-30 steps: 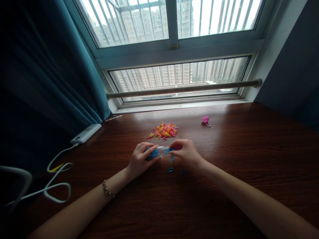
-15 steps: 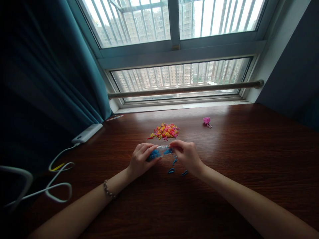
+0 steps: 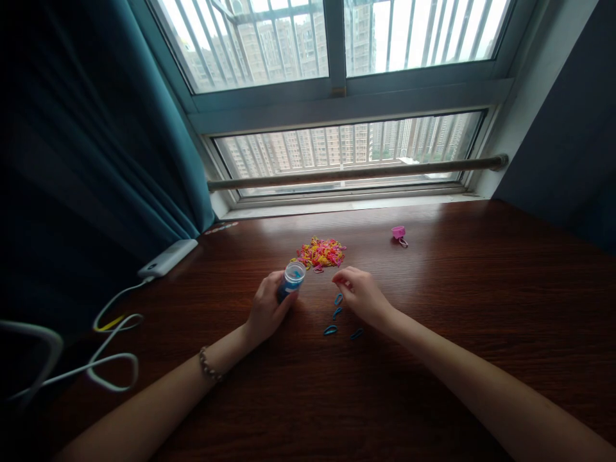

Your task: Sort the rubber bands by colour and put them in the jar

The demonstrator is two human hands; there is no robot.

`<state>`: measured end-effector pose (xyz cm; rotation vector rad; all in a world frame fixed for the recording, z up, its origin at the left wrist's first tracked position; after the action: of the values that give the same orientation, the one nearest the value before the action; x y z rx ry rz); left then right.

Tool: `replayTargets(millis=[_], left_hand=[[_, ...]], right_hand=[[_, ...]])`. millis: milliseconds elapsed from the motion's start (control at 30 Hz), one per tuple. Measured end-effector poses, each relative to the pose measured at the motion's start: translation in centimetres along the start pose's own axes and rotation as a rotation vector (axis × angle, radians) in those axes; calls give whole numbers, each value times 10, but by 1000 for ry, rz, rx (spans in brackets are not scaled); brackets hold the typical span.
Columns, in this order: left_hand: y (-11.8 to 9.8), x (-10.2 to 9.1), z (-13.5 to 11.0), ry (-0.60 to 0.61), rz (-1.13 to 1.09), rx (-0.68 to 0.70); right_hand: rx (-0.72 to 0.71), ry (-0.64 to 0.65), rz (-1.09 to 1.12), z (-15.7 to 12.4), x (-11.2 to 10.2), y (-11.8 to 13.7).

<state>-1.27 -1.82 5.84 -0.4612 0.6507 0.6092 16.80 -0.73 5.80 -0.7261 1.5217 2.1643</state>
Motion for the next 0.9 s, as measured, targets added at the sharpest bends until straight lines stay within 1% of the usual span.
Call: replayTargets(millis=[100, 167, 233, 367, 500, 633, 767, 833, 900], left_hand=[[11, -1, -5, -45, -69, -79], [13, -4, -7, -85, -92, -95], [14, -5, -8, -101, -97, -97], [14, -2, -7, -73, -90, -98], [13, 0, -6, -54, -78, -82], [9, 0, -5, -40, -76, -50], [5, 1, -3, -20, -92, -34], [3, 1, -1, -16, -97, -22], [1, 0, 0, -19, -97, -4]], right_hand=[[-7, 184, -140, -2, 21, -8], [-5, 273, -198, -8, 30, -8], [-5, 353, -216, -14, 37, -5], [-3, 444, -227, -23, 43, 1], [15, 515, -273, -27, 48, 2], [15, 536, -333, -27, 45, 4], [12, 574, -364, -24, 30, 8], [21, 616, -407, -24, 24, 8], [40, 682, -475, -28, 23, 5]])
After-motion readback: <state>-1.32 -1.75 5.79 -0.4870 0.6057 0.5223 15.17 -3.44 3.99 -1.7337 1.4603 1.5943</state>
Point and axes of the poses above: each hand's wrist, its own z-axis towards the middle knuckle, its own x-axis out of the palm, y = z × x, the point moved 9 cm from there along z, towards the middle knuckle, and after that the axes turned 10 degrees about x, right-handed, at the moved point
